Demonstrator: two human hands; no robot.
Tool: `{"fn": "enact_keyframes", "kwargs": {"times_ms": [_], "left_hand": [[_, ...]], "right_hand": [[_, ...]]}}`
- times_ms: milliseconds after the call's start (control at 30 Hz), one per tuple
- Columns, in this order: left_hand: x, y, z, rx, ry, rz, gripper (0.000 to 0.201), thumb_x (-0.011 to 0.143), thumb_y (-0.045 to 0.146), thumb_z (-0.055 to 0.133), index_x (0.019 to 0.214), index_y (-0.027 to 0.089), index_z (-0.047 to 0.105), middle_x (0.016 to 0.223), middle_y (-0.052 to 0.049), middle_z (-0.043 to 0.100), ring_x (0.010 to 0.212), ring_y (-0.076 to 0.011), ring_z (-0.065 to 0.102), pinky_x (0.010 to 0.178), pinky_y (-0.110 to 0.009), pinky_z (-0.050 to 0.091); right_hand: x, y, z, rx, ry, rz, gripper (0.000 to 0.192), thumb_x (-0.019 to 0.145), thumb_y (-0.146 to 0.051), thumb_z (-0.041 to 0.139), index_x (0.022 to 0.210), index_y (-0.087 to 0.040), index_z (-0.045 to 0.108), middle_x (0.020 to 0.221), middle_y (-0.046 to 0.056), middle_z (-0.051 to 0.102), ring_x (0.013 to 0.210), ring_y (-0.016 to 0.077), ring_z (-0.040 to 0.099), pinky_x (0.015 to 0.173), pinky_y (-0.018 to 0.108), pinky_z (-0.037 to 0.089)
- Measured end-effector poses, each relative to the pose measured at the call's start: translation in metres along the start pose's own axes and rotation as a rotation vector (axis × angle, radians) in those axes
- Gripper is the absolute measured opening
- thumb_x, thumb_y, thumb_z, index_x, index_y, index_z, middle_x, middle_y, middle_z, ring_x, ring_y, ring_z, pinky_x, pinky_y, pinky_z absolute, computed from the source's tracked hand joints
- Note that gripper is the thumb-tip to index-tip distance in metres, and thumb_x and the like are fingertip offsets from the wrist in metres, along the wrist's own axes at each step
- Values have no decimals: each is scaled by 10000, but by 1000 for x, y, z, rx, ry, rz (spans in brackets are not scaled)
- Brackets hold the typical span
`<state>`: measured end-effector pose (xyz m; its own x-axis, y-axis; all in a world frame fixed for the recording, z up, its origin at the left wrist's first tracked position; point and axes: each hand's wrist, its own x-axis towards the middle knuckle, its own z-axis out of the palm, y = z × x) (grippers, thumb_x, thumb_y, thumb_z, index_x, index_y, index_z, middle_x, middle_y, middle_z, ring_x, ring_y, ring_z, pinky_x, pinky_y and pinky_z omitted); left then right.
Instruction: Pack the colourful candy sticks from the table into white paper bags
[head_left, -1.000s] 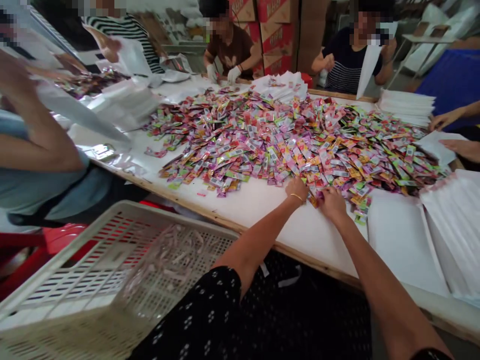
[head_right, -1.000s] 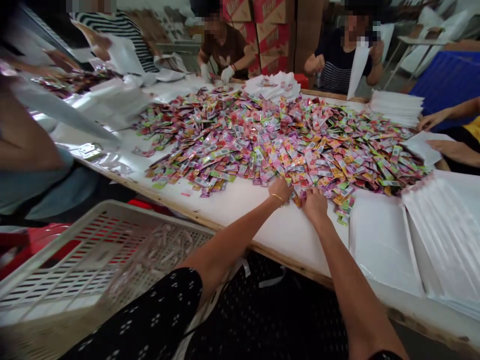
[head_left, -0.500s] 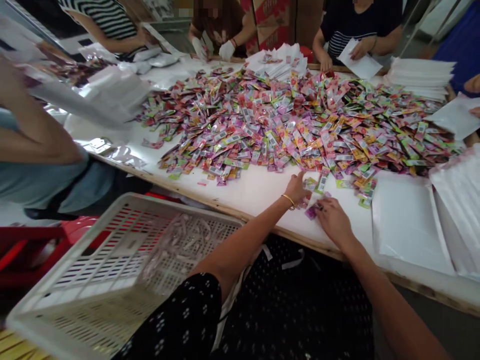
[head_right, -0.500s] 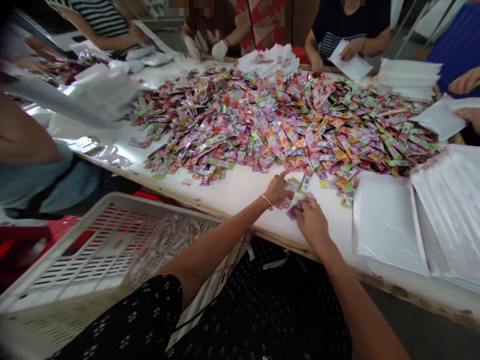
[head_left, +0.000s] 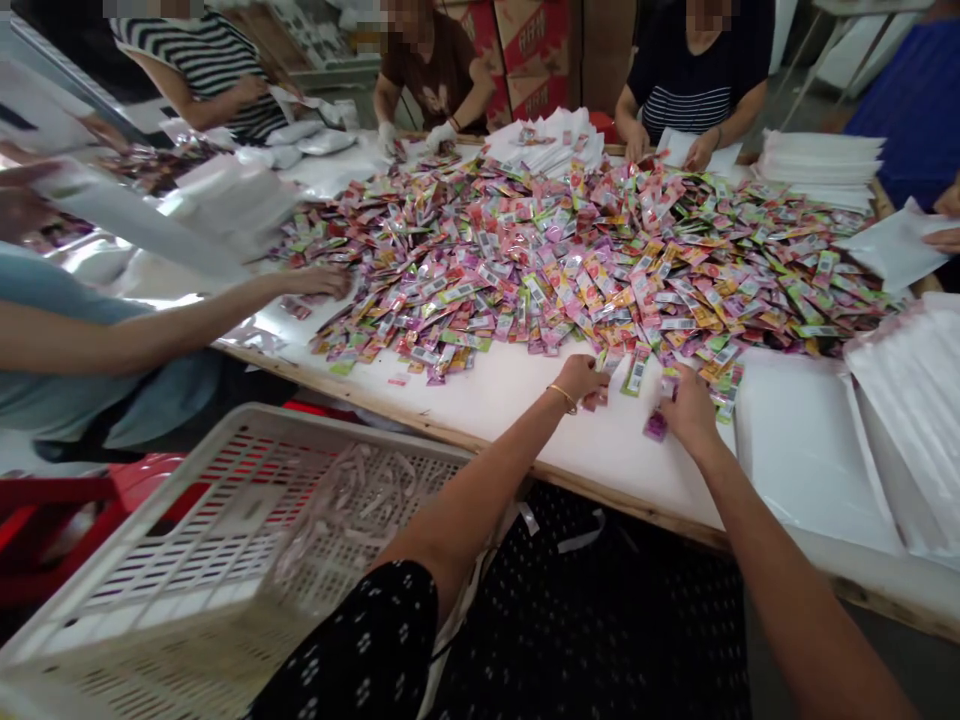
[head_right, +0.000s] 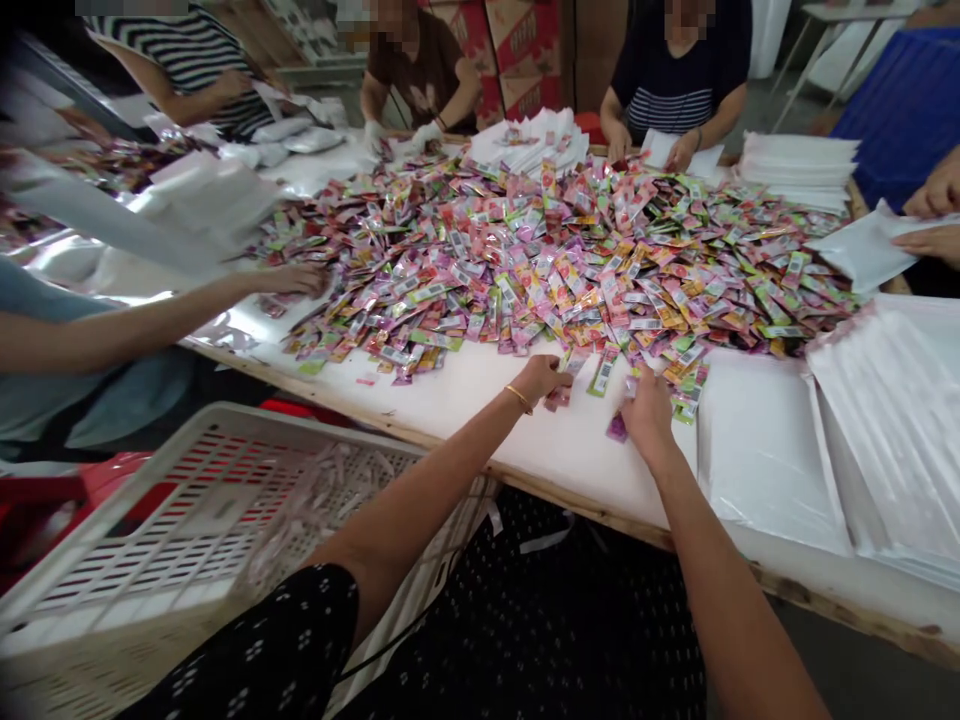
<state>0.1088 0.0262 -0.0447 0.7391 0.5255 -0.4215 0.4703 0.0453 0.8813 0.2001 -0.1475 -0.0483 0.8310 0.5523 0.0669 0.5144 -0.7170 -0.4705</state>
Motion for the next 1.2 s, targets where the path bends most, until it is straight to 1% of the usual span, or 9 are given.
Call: {"fn": "enact_keyframes", "kwargs": {"times_ms": [100, 233, 400, 500, 600, 700, 867, 1033, 1200], "left_hand": [[22, 21, 17, 15, -13, 73, 185, 671, 132, 697, 787, 153, 554, 511, 34, 526, 468, -118, 551, 456, -205, 403], [37, 39, 48, 162, 130, 110, 244, 622, 122, 760, 624, 147, 517, 519, 39, 490, 528, -86, 516, 475, -176, 381], [13, 22, 57, -46, -8, -31, 296, 636, 247, 816, 713, 130, 555, 565, 0, 574, 507, -104, 542, 483, -211, 436], [-12, 3, 40, -158, 41, -20, 335, 603, 205, 826, 759, 136, 538, 565, 26, 572, 488, -82, 521, 463, -186, 414], [-31, -8, 9, -356, 98, -5, 263, 653, 133, 746, 834, 145, 556, 566, 49, 569, 463, -70, 509, 443, -171, 396], [-39, -10, -29, -581, 159, -70, 212, 694, 128, 690, 849, 142, 546, 584, 15, 608, 432, -85, 519, 398, -175, 360], [-36, -17, -81, -953, 136, -154, 138, 746, 175, 663, 760, 143, 528, 524, 25, 552, 549, -152, 639, 527, -249, 503], [-36, -29, -90, -1044, 41, -174, 66, 777, 157, 615, 804, 143, 556, 594, 19, 584, 529, -123, 623, 571, -255, 524], [-37, -35, -84, -1067, 2, -142, 54, 815, 129, 524, 862, 136, 548, 616, 19, 574, 460, -84, 549, 466, -202, 453]], "right_hand": [[30, -1, 4, 220, 38, 72, 584, 700, -115, 541, 1283, -144, 509, 1122, 127, 613, 1026, 252, 570, 934, 367, 428], [60, -9, 11, 370, 36, 196, 482, 682, -142, 556, 1163, -135, 585, 973, 110, 669, 976, 261, 599, 947, 399, 422], [32, -17, 23, 592, -70, 224, 407, 701, -193, 472, 1071, -116, 623, 868, 89, 688, 823, 209, 638, 764, 321, 508], [-1, -30, 30, 743, -232, 129, 431, 713, -220, 453, 1095, -142, 637, 867, 56, 700, 763, 174, 643, 690, 278, 520], [-4, -49, 28, 770, -430, -86, 484, 729, -200, 474, 1187, -188, 630, 1028, 47, 701, 869, 157, 648, 775, 274, 521], [37, -67, 21, 395, -323, -277, 455, 798, -173, 440, 1211, -192, 629, 1184, 67, 651, 1064, 167, 595, 932, 303, 464], [101, -78, 34, 19, -152, -260, 445, 834, -387, 570, 1176, -111, 640, 1314, 195, 537, 1281, 353, 392, 1069, 533, 279], [74, -65, 54, -246, -96, -378, 399, 911, -323, 471, 1264, -183, 597, 1378, 112, 518, 1297, 291, 388, 1038, 486, 316], [28, -43, 28, -322, -122, -432, 414, 921, -338, 481, 1295, -188, 574, 1423, 101, 477, 1305, 281, 387, 1033, 443, 316]]}}
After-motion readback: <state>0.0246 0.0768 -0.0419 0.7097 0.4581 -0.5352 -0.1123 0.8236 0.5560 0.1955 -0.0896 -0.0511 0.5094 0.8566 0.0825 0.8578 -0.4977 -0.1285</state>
